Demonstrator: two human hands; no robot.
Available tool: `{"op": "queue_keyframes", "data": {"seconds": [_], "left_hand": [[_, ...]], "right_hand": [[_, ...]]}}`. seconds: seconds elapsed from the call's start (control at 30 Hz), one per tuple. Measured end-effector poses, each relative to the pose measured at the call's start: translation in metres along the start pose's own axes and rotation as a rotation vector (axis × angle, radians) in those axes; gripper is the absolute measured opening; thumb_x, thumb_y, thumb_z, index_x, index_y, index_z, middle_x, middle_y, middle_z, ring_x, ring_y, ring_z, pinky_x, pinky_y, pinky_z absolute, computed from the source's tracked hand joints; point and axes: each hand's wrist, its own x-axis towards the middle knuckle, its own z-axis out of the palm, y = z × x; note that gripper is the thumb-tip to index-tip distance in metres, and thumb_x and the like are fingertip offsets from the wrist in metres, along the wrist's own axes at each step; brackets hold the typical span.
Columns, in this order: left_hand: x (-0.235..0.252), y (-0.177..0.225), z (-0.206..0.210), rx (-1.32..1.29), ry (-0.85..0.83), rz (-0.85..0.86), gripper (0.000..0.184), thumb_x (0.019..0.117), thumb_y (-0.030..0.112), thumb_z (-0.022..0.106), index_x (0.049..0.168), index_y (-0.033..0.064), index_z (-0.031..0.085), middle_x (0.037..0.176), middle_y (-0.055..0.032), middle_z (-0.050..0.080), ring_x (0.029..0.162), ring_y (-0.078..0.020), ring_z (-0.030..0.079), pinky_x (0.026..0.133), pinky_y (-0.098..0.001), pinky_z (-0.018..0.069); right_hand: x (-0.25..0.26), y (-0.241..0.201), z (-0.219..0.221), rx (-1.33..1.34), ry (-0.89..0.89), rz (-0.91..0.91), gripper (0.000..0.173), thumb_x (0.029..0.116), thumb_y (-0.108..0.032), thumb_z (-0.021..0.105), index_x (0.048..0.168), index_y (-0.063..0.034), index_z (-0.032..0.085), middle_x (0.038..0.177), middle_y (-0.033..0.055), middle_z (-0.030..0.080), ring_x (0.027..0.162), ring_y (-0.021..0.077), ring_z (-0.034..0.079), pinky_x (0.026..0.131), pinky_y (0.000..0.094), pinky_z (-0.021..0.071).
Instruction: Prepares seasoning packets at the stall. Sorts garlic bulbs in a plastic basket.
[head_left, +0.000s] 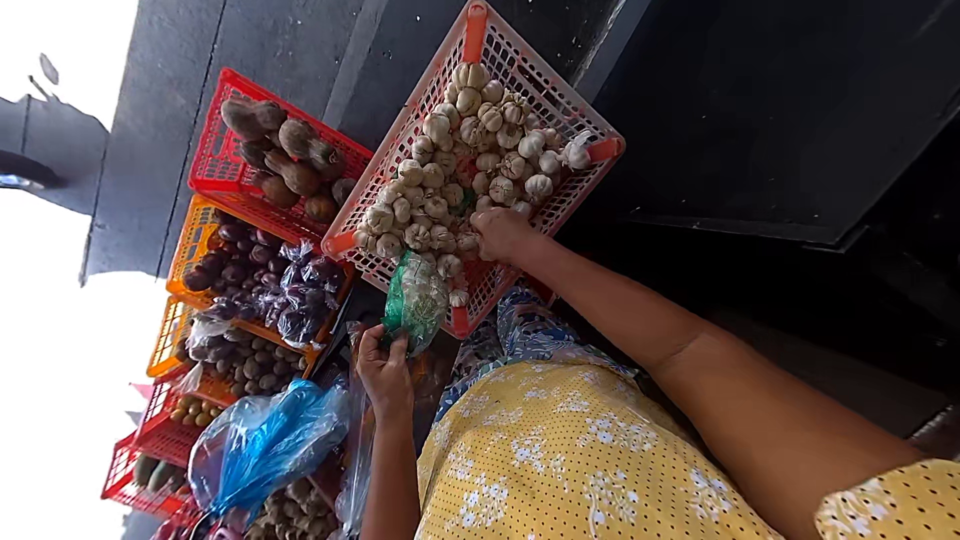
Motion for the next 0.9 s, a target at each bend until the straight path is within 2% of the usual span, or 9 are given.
{"op": "queue_keyframes", "data": {"seconds": [0.07,0.17,0.33,0.5,0.57,0.63,0.73,0.8,0.9], "left_hand": [[0.0,0.0,-0.002,0.0,0.0,0.011,0.017,0.0891,-0.009,0.06,0.105,-0.0026,0.06,0.094,-0.0048,0.068,0.083,-0.0102,0.069,0.073,-0.0261,0.0603],[0.0,-0.002,-0.004,-0.001,0.001,0.02,0.018,0.0884,-0.009,0.06,0.106,-0.0027,0.06,0.095,-0.0044,0.068,0.085,-0.0099,0.069,0.076,-0.0264,0.0603],[-0.003,-0.002,0.001,-0.008,0.007,0.004,0.018,0.0894,-0.009,0.059,0.106,-0.0028,0.06,0.095,-0.0034,0.068,0.084,-0.0081,0.068,0.076,-0.0247,0.0597],[-0.004,-0.002,0.0,-0.026,0.023,-0.011,0.019,0.0898,-0.01,0.059,0.108,-0.0025,0.06,0.095,-0.004,0.068,0.081,-0.0085,0.069,0.069,-0.0245,0.0603],[-0.004,-0.001,0.0,-0.031,0.028,-0.022,0.02,0.0902,-0.01,0.059,0.108,-0.001,0.059,0.095,-0.0032,0.068,0.08,-0.0078,0.069,0.066,-0.0241,0.0602],[-0.004,-0.002,0.001,-0.035,0.028,-0.029,0.02,0.0899,-0.01,0.059,0.107,-0.0003,0.059,0.094,-0.0024,0.068,0.078,-0.0075,0.069,0.065,-0.0239,0.0598],[-0.004,-0.003,0.002,-0.03,0.031,-0.034,0.02,0.0894,-0.01,0.059,0.107,-0.0003,0.059,0.093,-0.0027,0.068,0.077,-0.0076,0.069,0.063,-0.0237,0.0594],[-0.004,-0.001,0.003,-0.021,0.032,-0.034,0.02,0.0896,-0.01,0.059,0.107,-0.0005,0.059,0.093,-0.0027,0.068,0.077,-0.0073,0.069,0.063,-0.0236,0.0595],[-0.004,-0.001,0.004,-0.02,0.023,-0.028,0.02,0.0902,-0.009,0.059,0.108,-0.0002,0.06,0.093,-0.0019,0.068,0.077,-0.0068,0.068,0.064,-0.0233,0.0596]], "right_hand": [[0.013,-0.011,0.029,-0.019,-0.129,0.036,0.036,0.098,-0.011,0.063,0.132,0.0011,0.062,0.13,0.0264,0.062,0.12,0.0455,0.062,0.096,0.0633,0.0507],[0.025,-0.014,0.054,-0.019,-0.093,0.095,0.038,0.0999,-0.008,0.058,0.137,0.002,0.057,0.132,0.0285,0.061,0.123,0.0479,0.059,0.097,0.0646,0.0494],[0.027,-0.014,0.027,0.092,-0.135,0.242,0.043,0.0986,-0.025,0.064,0.133,0.0009,0.06,0.132,0.0246,0.063,0.124,0.0427,0.061,0.101,0.0636,0.0478],[0.002,0.019,-0.024,0.422,0.184,0.192,0.042,0.0902,-0.018,0.077,0.117,0.0096,0.059,0.108,0.0291,0.065,0.102,0.0446,0.066,0.092,0.0616,0.0519],[-0.007,0.035,-0.043,0.361,0.429,0.189,0.043,0.091,-0.017,0.075,0.12,0.0093,0.059,0.11,0.0287,0.067,0.102,0.0441,0.068,0.093,0.0599,0.0531],[-0.008,0.051,-0.06,0.202,0.581,0.242,0.044,0.0936,-0.014,0.07,0.129,0.0087,0.056,0.125,0.0297,0.064,0.115,0.0457,0.065,0.099,0.0595,0.0512],[-0.002,0.07,-0.074,-0.031,0.571,0.326,0.046,0.0906,0.0,0.063,0.136,0.0065,0.056,0.148,0.0292,0.049,0.139,0.0481,0.045,0.108,0.0642,0.0397],[-0.002,0.066,-0.074,-0.06,0.565,0.326,0.048,0.0867,0.003,0.064,0.135,0.0053,0.059,0.155,0.0291,0.041,0.142,0.0506,0.038,0.107,0.0676,0.0357],[-0.008,0.033,-0.049,0.008,0.555,0.117,0.034,0.0914,0.002,0.06,0.125,0.0056,0.065,0.139,0.0287,0.056,0.13,0.0464,0.054,0.107,0.0583,0.0458]]}}
